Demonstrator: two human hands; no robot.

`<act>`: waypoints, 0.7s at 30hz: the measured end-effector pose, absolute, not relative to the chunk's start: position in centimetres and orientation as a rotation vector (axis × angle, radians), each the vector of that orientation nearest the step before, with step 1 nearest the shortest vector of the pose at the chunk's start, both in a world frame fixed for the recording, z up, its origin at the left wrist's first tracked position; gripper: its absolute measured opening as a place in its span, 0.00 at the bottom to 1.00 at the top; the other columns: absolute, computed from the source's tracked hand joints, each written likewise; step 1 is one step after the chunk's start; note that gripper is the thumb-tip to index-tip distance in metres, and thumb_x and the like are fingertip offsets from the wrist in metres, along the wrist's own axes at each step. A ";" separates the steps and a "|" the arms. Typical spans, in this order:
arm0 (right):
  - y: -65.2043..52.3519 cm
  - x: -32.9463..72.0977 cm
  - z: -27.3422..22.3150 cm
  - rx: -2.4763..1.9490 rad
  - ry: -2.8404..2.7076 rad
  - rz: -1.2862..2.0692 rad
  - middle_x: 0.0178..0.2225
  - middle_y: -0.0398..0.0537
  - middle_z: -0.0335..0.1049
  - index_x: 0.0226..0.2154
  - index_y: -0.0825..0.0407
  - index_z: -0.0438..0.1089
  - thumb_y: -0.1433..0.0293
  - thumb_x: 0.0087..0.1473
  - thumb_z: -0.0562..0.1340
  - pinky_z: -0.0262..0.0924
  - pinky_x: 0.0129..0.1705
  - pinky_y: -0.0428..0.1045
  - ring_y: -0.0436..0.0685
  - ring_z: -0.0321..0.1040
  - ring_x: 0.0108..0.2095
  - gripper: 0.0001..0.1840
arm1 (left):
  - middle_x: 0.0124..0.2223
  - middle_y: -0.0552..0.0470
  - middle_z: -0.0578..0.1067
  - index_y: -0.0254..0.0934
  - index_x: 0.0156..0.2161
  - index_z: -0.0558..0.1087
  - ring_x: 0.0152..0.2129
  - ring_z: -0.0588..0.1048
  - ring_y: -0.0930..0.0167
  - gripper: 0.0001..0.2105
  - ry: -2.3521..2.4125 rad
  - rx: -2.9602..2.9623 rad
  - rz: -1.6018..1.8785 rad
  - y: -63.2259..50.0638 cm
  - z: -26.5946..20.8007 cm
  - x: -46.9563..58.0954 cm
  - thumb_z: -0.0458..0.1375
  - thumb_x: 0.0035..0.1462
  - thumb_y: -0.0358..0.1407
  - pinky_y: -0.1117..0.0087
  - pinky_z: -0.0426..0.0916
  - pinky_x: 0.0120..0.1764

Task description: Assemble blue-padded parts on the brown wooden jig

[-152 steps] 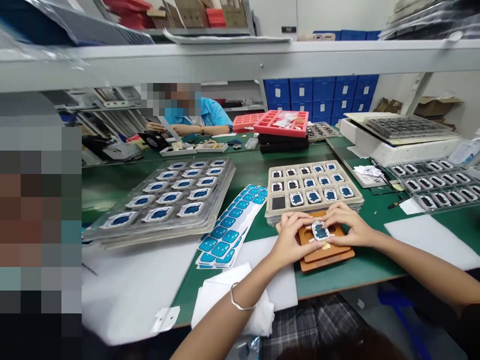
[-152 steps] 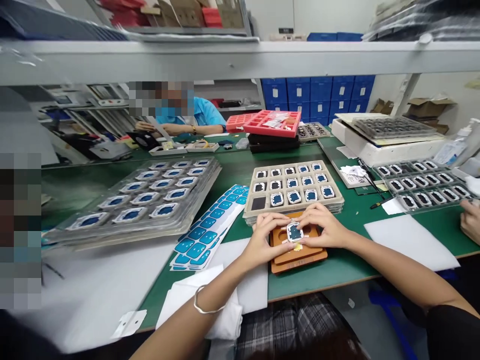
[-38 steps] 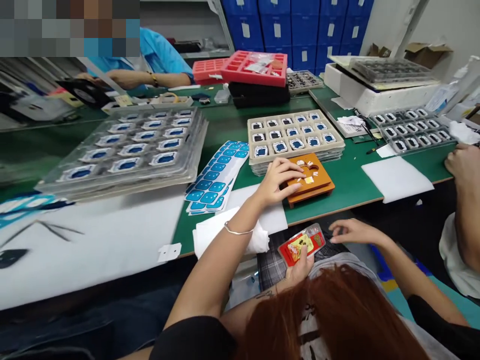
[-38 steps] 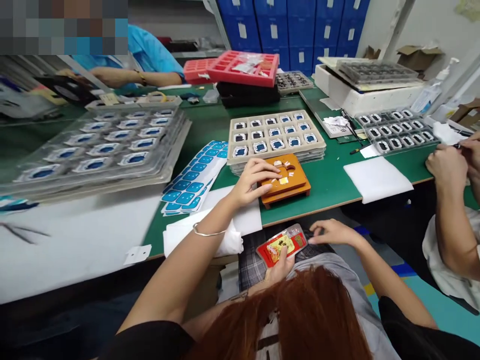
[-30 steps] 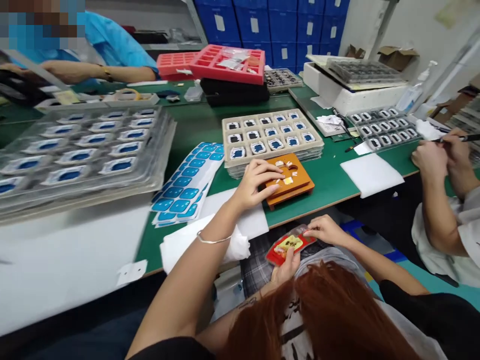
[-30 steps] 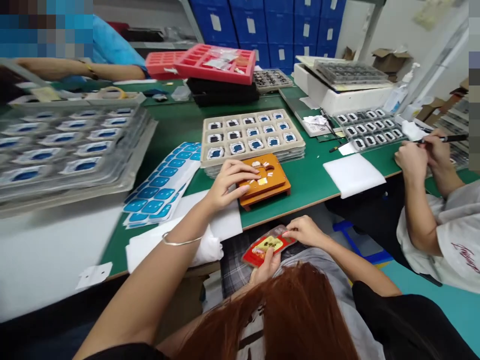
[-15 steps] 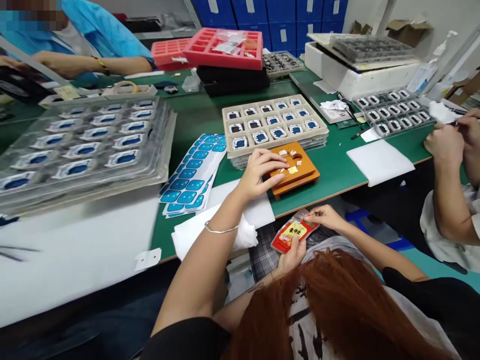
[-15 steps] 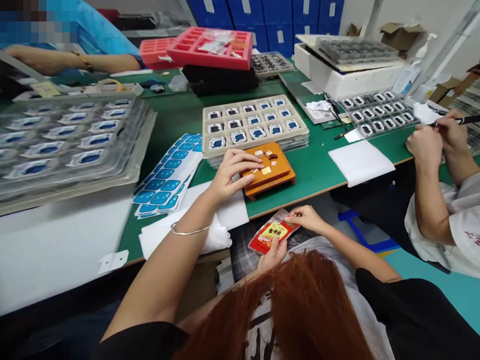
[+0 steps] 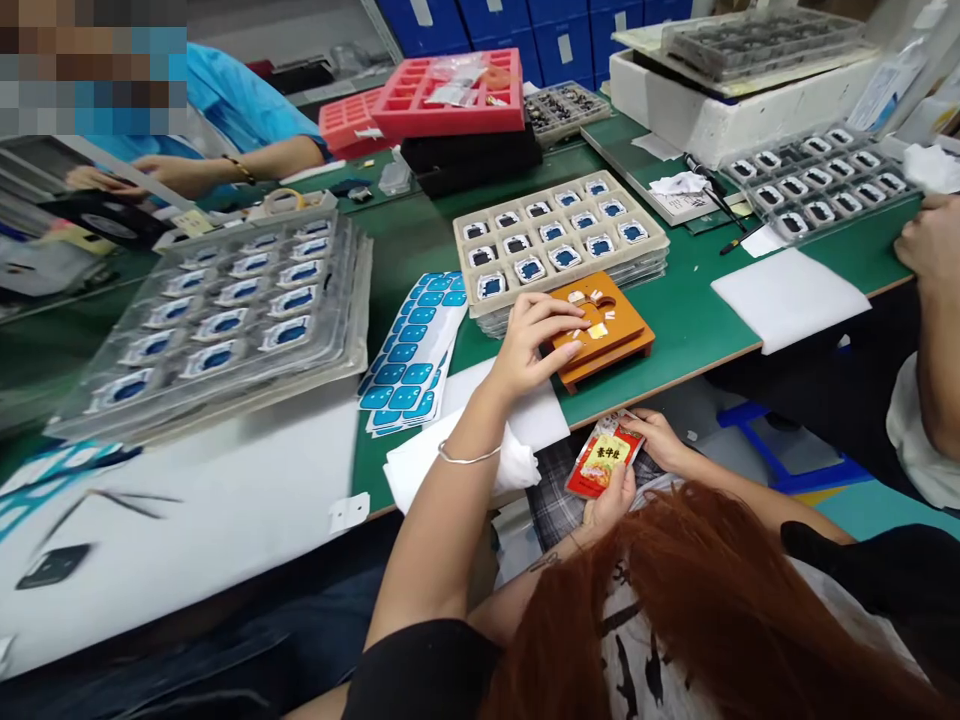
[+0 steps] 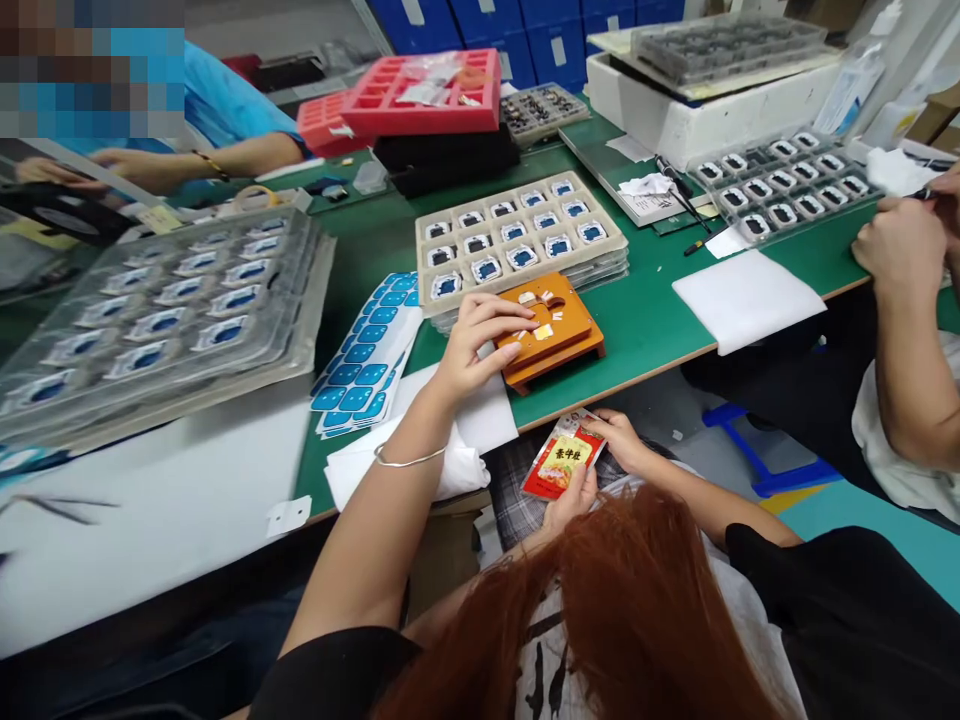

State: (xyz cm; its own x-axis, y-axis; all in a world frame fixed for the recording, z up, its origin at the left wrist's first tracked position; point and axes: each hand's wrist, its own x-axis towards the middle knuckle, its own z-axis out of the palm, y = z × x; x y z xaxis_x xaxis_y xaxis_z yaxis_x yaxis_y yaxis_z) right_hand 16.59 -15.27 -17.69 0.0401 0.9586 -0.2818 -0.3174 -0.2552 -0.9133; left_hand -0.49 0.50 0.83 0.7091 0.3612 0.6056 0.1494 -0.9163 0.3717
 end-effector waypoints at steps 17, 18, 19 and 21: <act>-15.8 16.7 -15.1 -1.301 -0.740 1.549 0.30 0.52 0.76 0.27 0.57 0.75 0.55 0.23 0.80 0.68 0.34 0.53 0.60 0.72 0.30 0.31 | 0.49 0.48 0.76 0.40 0.46 0.76 0.47 0.67 0.64 0.22 0.426 2.632 0.981 0.0 0.9 -0.5 0.48 0.65 0.53 0.56 0.60 0.54; -15.8 16.7 -15.1 -1.304 -0.740 1.548 0.30 0.52 0.76 0.28 0.57 0.75 0.55 0.23 0.80 0.68 0.34 0.53 0.61 0.72 0.30 0.31 | 0.49 0.49 0.76 0.41 0.46 0.76 0.47 0.67 0.64 0.21 0.428 2.629 0.987 0.0 0.9 -0.5 0.48 0.65 0.53 0.56 0.60 0.54; -15.8 16.6 -15.1 -1.306 -0.740 1.546 0.30 0.52 0.76 0.28 0.57 0.75 0.55 0.23 0.79 0.68 0.35 0.53 0.61 0.72 0.31 0.31 | 0.49 0.49 0.76 0.41 0.46 0.75 0.47 0.67 0.65 0.20 0.431 2.628 0.988 0.1 0.9 -0.5 0.49 0.65 0.52 0.56 0.60 0.54; -15.7 16.5 -15.1 -1.309 -0.742 1.543 0.31 0.51 0.76 0.29 0.57 0.75 0.56 0.23 0.79 0.68 0.35 0.53 0.61 0.72 0.32 0.31 | 0.49 0.50 0.76 0.42 0.46 0.76 0.47 0.67 0.65 0.20 0.434 2.628 0.991 0.1 0.9 -0.6 0.49 0.65 0.52 0.56 0.60 0.55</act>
State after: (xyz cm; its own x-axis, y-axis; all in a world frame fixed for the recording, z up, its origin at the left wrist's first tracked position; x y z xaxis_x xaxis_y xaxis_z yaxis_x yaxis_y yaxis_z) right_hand 16.47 -15.74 -15.15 0.0208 0.9218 -0.3872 -0.2728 -0.3674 -0.8892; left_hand -0.56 0.10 0.86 0.7168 0.3791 0.5852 0.1729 -0.9097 0.3775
